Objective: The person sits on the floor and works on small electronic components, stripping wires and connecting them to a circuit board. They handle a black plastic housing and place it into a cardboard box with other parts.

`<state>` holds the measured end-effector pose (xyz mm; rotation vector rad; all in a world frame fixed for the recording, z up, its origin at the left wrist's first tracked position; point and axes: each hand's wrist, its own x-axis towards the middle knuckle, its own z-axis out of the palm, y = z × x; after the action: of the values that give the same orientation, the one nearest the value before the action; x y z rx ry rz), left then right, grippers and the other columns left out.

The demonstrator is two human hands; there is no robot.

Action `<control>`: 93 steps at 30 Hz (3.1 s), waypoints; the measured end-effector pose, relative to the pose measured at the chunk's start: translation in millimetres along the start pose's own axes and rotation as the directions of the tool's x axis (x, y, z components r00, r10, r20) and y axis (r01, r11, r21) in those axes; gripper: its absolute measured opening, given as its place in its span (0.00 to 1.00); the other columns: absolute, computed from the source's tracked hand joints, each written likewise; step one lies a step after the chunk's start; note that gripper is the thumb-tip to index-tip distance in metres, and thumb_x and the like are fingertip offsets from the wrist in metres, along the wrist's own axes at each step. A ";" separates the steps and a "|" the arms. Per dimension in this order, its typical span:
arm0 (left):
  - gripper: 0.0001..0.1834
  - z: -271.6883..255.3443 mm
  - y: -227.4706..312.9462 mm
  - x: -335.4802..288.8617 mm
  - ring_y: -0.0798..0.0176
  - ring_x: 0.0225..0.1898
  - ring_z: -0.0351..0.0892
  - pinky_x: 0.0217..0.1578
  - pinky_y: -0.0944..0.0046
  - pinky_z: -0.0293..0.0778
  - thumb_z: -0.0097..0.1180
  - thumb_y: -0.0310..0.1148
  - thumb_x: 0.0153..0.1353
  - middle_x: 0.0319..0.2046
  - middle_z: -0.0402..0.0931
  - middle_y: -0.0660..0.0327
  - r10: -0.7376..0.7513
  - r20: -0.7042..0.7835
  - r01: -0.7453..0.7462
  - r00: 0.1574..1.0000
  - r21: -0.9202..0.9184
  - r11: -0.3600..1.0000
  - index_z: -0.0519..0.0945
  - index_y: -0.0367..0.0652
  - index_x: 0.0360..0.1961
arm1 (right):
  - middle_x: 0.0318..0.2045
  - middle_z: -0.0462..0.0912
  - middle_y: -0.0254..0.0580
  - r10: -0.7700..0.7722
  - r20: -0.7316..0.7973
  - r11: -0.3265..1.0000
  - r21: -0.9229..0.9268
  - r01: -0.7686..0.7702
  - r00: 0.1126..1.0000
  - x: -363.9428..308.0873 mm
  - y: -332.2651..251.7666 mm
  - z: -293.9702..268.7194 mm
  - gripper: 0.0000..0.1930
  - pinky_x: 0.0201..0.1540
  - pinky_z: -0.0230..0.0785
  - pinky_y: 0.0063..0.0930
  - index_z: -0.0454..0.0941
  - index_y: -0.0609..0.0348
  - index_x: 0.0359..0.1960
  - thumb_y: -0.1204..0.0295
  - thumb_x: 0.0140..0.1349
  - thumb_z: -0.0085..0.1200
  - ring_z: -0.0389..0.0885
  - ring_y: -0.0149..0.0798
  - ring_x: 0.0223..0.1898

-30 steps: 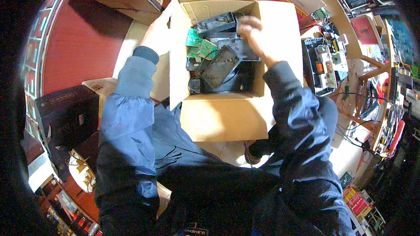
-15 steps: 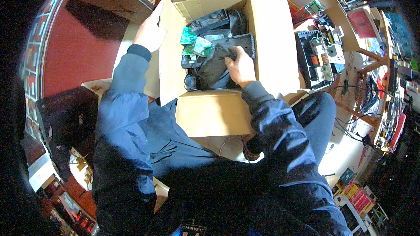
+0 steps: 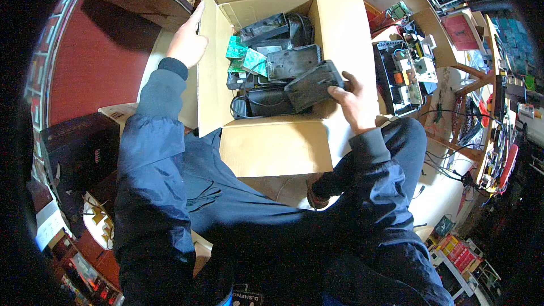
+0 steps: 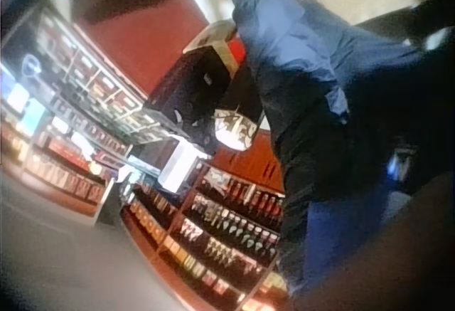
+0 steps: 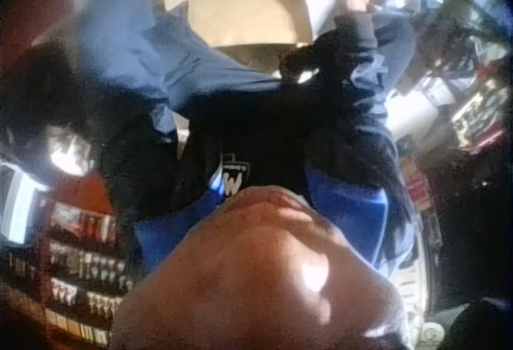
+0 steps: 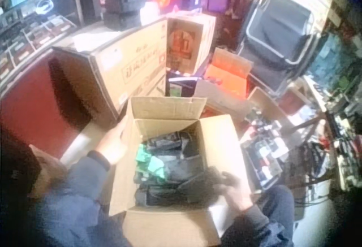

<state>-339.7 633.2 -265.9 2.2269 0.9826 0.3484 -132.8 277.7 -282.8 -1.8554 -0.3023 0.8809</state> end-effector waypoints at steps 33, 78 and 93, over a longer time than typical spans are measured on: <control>0.44 -7.7 16.2 -6.8 0.43 0.66 0.74 0.68 0.56 0.68 0.56 0.25 0.61 0.65 0.73 0.41 -0.032 -0.015 0.032 0.999 0.011 0.999 0.57 0.56 0.79 | 0.44 0.78 0.58 -0.092 0.456 0.589 -0.692 0.418 0.885 9.1 16.8 80.2 0.22 0.52 0.76 0.45 0.75 0.63 0.46 0.68 0.52 0.69 0.81 0.61 0.47; 0.40 -13.9 33.7 -12.8 0.36 0.60 0.77 0.60 0.52 0.71 0.45 0.20 0.63 0.58 0.74 0.30 -0.026 -0.038 0.025 0.999 -0.017 1.000 0.58 0.47 0.78 | 0.35 0.81 0.37 -0.327 -0.215 0.929 0.108 0.355 0.920 -37.2 11.1 -19.5 0.03 0.43 0.78 0.26 0.77 0.61 0.39 0.76 0.71 0.58 0.83 0.32 0.35; 0.39 -8.1 24.9 -14.7 0.40 0.59 0.79 0.60 0.56 0.72 0.52 0.24 0.65 0.55 0.76 0.30 0.044 -0.062 -0.051 0.997 -0.125 0.991 0.58 0.45 0.78 | 0.53 0.82 0.66 -0.424 0.385 0.665 -0.483 0.570 0.820 79.4 16.7 180.3 0.30 0.61 0.72 0.46 0.76 0.69 0.58 0.60 0.58 0.65 0.80 0.63 0.56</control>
<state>-339.8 614.0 -242.7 2.1385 0.9135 0.4873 -204.6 439.4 -371.0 -2.0375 -1.3125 0.6490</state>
